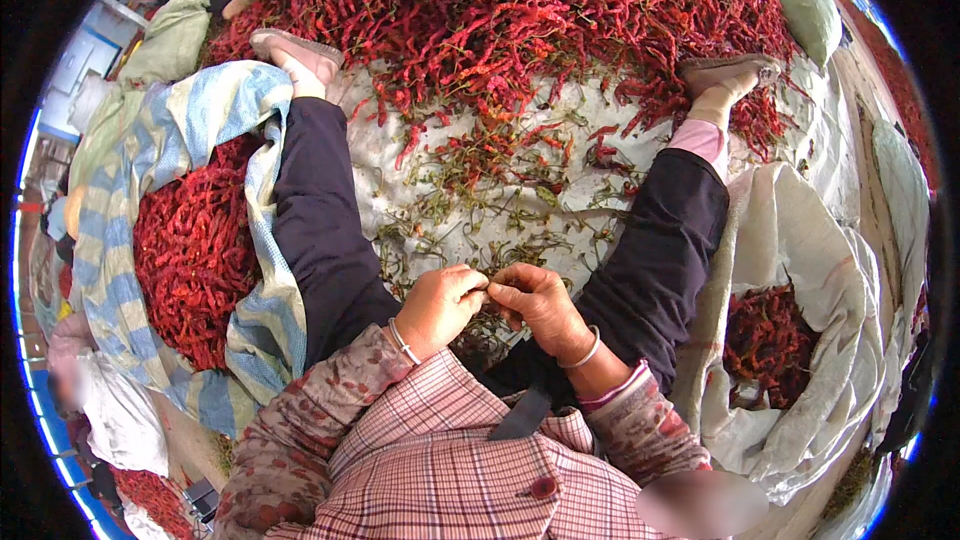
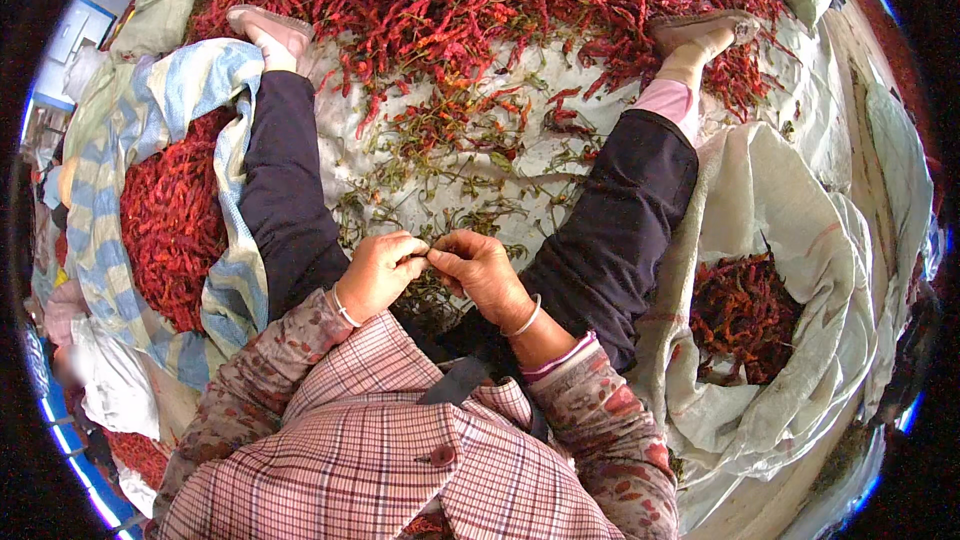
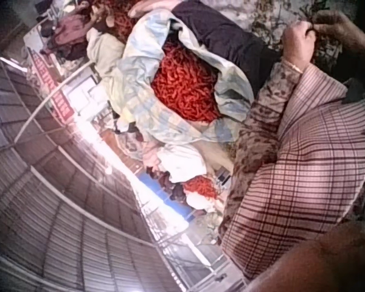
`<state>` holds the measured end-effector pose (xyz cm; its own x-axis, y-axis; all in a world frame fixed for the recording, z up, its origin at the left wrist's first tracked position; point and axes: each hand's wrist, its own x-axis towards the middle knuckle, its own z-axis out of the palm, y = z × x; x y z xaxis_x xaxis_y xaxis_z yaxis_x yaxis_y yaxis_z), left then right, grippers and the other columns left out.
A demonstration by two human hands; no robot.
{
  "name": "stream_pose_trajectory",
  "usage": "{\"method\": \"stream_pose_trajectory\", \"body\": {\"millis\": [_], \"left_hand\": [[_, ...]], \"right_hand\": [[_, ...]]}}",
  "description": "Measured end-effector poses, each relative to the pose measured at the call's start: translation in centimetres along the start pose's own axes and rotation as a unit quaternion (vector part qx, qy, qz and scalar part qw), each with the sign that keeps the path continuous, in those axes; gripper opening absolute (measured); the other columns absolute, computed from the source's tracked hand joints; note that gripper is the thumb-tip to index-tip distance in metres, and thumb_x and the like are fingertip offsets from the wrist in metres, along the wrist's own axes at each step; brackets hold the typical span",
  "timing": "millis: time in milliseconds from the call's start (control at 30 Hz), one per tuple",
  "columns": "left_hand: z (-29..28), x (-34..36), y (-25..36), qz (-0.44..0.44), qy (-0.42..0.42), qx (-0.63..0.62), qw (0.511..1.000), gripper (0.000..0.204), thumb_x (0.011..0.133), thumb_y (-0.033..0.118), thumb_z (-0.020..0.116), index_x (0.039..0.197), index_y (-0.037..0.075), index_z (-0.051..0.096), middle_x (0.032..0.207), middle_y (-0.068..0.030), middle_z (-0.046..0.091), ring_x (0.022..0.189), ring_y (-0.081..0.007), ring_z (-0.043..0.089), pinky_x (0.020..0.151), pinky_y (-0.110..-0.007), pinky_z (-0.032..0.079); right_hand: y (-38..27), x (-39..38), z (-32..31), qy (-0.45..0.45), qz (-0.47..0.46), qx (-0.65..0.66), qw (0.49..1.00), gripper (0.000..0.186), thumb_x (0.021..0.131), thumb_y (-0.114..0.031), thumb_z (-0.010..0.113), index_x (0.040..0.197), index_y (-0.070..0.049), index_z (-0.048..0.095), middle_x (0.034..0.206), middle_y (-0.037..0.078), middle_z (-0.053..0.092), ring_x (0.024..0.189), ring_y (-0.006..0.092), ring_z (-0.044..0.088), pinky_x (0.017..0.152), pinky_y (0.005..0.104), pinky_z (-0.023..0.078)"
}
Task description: The person sits on the floor and repeatedly picks up dried red chili peppers, removes the stems by hand, and places the de-stemmed peppers into a nearby sack. The task continues throughout the clip with a steady, repetitive motion.
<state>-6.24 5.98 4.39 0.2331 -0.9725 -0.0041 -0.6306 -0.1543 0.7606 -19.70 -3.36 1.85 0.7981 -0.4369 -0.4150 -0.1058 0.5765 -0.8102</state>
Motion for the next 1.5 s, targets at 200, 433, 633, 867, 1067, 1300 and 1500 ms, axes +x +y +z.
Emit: {"method": "stream_pose_trajectory", "body": {"millis": [200,433,633,867,1067,1300,1500], "left_hand": [[-0.6,0.9,-0.4,-0.027,-0.054,-0.216,0.975,0.007,0.072,0.000,0.059,0.079,0.000,0.058,0.065,-0.0062,0.052,0.053,-0.0174,0.051,0.048,-0.026,0.041],[-1.2,5.5,-4.7,0.118,-0.061,0.139,0.981,0.009,0.075,0.006,0.053,0.067,0.001,0.053,0.067,-0.0132,0.051,0.064,-0.0322,0.052,0.057,-0.037,0.043],[-2.2,8.6,-7.0,-0.011,0.015,0.249,0.968,0.037,0.071,0.022,0.062,0.099,0.003,0.048,0.091,-0.0158,0.051,0.081,-0.0340,0.054,0.067,-0.041,0.044],[-0.1,6.5,-8.6,-0.127,0.044,0.252,0.958,0.031,0.069,0.011,0.059,0.095,0.003,0.044,0.092,-0.0165,0.050,0.079,-0.0356,0.053,0.066,-0.043,0.044],[-0.7,2.1,-9.0,0.003,0.078,0.184,0.980,0.036,0.067,0.004,0.058,0.101,0.002,0.046,0.088,-0.0180,0.052,0.078,-0.0355,0.053,0.064,-0.041,0.043],[-3.9,2.2,-7.6,-0.119,0.073,0.256,0.956,0.026,0.073,0.013,0.054,0.098,0.006,0.052,0.082,-0.0157,0.056,0.072,-0.0346,0.056,0.061,-0.043,0.044],[-0.9,4.9,-7.0,-0.087,0.010,0.271,0.959,0.014,0.071,0.017,0.057,0.070,0.004,0.058,0.079,-0.0141,0.055,0.067,-0.0316,0.056,0.060,-0.041,0.045]], "right_hand": [[-0.4,-0.2,-0.5,-0.036,0.054,0.199,0.978,0.009,0.082,-0.010,0.055,0.078,-0.002,0.054,0.059,-0.001,0.048,0.046,0.0058,0.039,0.040,0.0195,0.032],[-3.1,-0.9,-1.2,0.015,-0.099,0.099,0.990,0.009,0.084,-0.009,0.053,0.078,-0.002,0.051,0.059,-0.001,0.045,0.044,0.0048,0.038,0.039,0.0191,0.031],[-3.1,-0.4,-1.7,-0.088,0.039,0.090,0.991,0.010,0.082,-0.012,0.054,0.078,-0.003,0.053,0.060,-0.001,0.049,0.048,0.0054,0.042,0.041,0.0181,0.032],[-2.3,0.7,-1.5,-0.037,0.045,0.090,0.994,0.005,0.077,-0.005,0.057,0.080,-0.002,0.053,0.060,0.000,0.050,0.049,0.0071,0.046,0.041,0.0195,0.034],[-1.5,0.5,-0.9,-0.070,0.039,0.011,0.997,0.005,0.077,-0.006,0.056,0.080,-0.002,0.055,0.062,0.000,0.050,0.051,0.0065,0.044,0.044,0.0189,0.034],[-1.1,-0.5,-0.9,-0.061,0.035,-0.024,0.997,0.008,0.076,-0.007,0.057,0.082,-0.002,0.056,0.060,0.000,0.051,0.050,0.0059,0.045,0.043,0.0189,0.035],[-0.7,-0.2,-0.8,-0.042,0.055,-0.033,0.997,0.009,0.077,-0.009,0.058,0.081,-0.002,0.056,0.058,-0.001,0.050,0.047,0.0056,0.043,0.041,0.0188,0.034]]}}
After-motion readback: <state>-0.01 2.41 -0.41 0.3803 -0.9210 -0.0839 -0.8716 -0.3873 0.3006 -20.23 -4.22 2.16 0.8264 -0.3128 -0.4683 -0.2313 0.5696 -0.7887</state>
